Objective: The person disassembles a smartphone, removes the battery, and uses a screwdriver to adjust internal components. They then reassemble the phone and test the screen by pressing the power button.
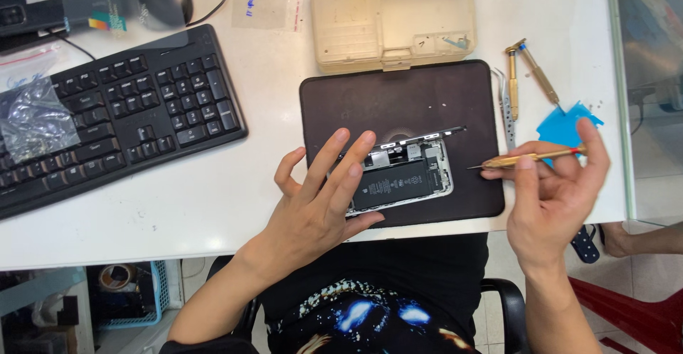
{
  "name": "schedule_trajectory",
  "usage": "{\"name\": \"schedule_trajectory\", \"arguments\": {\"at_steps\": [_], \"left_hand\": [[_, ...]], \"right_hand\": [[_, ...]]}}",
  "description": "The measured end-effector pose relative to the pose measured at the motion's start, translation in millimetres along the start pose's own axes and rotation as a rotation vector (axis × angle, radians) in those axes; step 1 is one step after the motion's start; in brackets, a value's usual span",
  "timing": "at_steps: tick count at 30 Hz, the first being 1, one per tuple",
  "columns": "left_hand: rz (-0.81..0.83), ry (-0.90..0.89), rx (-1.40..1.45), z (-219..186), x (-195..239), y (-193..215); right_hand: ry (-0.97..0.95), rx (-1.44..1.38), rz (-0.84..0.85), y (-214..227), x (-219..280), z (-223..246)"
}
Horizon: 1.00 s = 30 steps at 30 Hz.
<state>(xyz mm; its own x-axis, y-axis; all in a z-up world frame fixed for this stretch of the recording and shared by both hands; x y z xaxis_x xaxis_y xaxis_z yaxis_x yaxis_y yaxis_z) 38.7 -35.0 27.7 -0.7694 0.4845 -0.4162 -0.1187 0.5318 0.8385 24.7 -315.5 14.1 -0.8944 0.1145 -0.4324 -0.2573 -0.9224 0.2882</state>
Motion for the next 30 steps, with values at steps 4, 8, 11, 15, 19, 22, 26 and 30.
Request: {"name": "schedule_trajectory", "arguments": {"at_steps": [4, 8, 11, 15, 19, 22, 26, 30], "left_hand": [[0.022, 0.001, -0.012, 0, -2, 0], [0.071, -0.009, -0.14, -3, 0, 0], [0.061, -0.014, -0.201, -4, -2, 4], [0.067, -0.021, -0.219, -3, -1, 4], [0.06, -0.023, -0.202, -3, 0, 2], [0.05, -0.019, -0.182, -2, -1, 2], [0.051, -0.011, -0.167, -2, -1, 2], [0.05, -0.005, -0.148, -1, -1, 1]], "right_hand": [[0.151, 0.012, 0.031, -7, -4, 25], [0.43, 0.234, 0.24, -38, -13, 43], [0.559, 0.134, 0.379, -68, -24, 38], [0.665, 0.056, 0.384, -87, -27, 35], [0.666, 0.05, 0.412, -93, -27, 35], [0.715, 0.068, 0.406, -95, -29, 38], [0.752, 0.074, 0.414, -98, -30, 40], [0.722, 0.051, 0.429, -98, -31, 38]]}}
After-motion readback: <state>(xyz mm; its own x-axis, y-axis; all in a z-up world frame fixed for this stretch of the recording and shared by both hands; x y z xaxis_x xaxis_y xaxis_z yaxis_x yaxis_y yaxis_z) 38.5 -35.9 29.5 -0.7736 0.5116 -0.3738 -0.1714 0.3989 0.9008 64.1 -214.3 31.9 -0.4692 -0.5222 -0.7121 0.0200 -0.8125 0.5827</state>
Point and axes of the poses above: each hand's wrist, its own x-axis away from the middle knuckle, its own y-axis out of the back of the hand, z = x × y, the point moved 6 cm from there along -x, towards the middle knuckle, and after that the axes turned 10 degrees about y, right-handed, at the moved point
